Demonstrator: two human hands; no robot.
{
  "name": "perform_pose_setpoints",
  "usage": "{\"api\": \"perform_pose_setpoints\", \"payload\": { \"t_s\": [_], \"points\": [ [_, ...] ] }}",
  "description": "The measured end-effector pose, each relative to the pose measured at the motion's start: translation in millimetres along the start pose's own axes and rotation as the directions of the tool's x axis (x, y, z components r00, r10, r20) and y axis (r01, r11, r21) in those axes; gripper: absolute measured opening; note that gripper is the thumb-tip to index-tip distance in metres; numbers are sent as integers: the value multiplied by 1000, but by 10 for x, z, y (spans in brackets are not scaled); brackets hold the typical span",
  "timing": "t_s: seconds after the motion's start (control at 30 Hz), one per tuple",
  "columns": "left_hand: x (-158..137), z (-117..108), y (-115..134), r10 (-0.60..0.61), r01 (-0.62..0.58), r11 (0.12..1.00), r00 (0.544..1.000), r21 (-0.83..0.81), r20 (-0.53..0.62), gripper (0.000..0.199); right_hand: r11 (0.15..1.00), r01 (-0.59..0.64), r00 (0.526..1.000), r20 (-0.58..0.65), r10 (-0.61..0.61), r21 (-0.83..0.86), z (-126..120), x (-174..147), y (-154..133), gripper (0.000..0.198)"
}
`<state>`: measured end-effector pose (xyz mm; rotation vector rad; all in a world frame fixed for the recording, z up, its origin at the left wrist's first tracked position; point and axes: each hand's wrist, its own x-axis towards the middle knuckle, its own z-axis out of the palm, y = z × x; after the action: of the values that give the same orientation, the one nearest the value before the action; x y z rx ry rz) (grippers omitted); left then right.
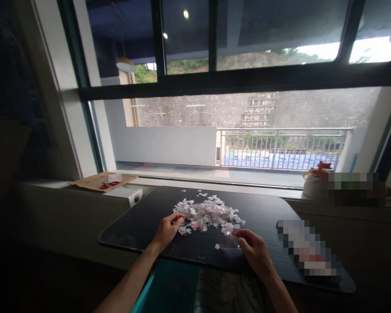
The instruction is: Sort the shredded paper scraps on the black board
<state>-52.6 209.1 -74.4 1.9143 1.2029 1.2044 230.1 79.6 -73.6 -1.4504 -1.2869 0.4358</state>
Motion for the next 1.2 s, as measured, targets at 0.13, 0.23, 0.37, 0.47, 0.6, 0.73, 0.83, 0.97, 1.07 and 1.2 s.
{"api": "perform_pose_setpoints", "payload": {
  "t_s": [0.13, 0.23, 0.37, 0.47, 0.6, 0.73, 0.83, 0.97, 1.07, 1.2],
  "points": [
    [-3, -1, -4, -7, 7, 1000, 1000, 3, 1, 17, 1000, -13, 1000, 14, 13, 18, 5, -6, -16, 29],
    [-7, -7, 14, -13, 13, 1000, 1000, 6, 5, 17, 1000, -24, 998, 66, 23, 13, 4, 6, -28, 30],
    [-10, -17, 46, -27, 27, 1000, 1000, 10, 8, 16, 999, -19, 997, 73, 16, 41, -8, -5, -40, 25],
    [-16, -24, 69, -35, 35, 999, 999, 8, 9, 16, 998, -28, 995, 100, 22, 53, -13, -23, -53, 23],
    [-26, -30, 88, -39, 39, 999, 999, 4, 5, 16, 996, -18, 998, 67, 12, 90, 18, -44, -93, 25],
    [-22, -31, 81, -33, 33, 999, 999, -1, 1, 17, 996, -25, 997, 78, 18, 91, 43, -56, -117, 25],
    [-13, -26, 58, -26, 26, 1000, 1000, -3, 0, 17, 994, -44, 994, 106, 33, 104, 25, -49, -108, 22],
    [0, -16, 17, -20, 20, 1000, 1000, -4, 0, 17, 991, -50, 985, 168, 29, 123, -16, -20, -102, 19],
    [4, -15, -7, -16, 16, 1000, 1000, -9, -2, 17, 991, -49, 983, 182, 26, 125, -27, -12, -115, 20],
    [1, -24, -2, -12, 12, 1000, 1000, -18, -7, 17, 991, -62, 979, 198, 37, 122, -22, -26, -116, 19]
  ]
}}
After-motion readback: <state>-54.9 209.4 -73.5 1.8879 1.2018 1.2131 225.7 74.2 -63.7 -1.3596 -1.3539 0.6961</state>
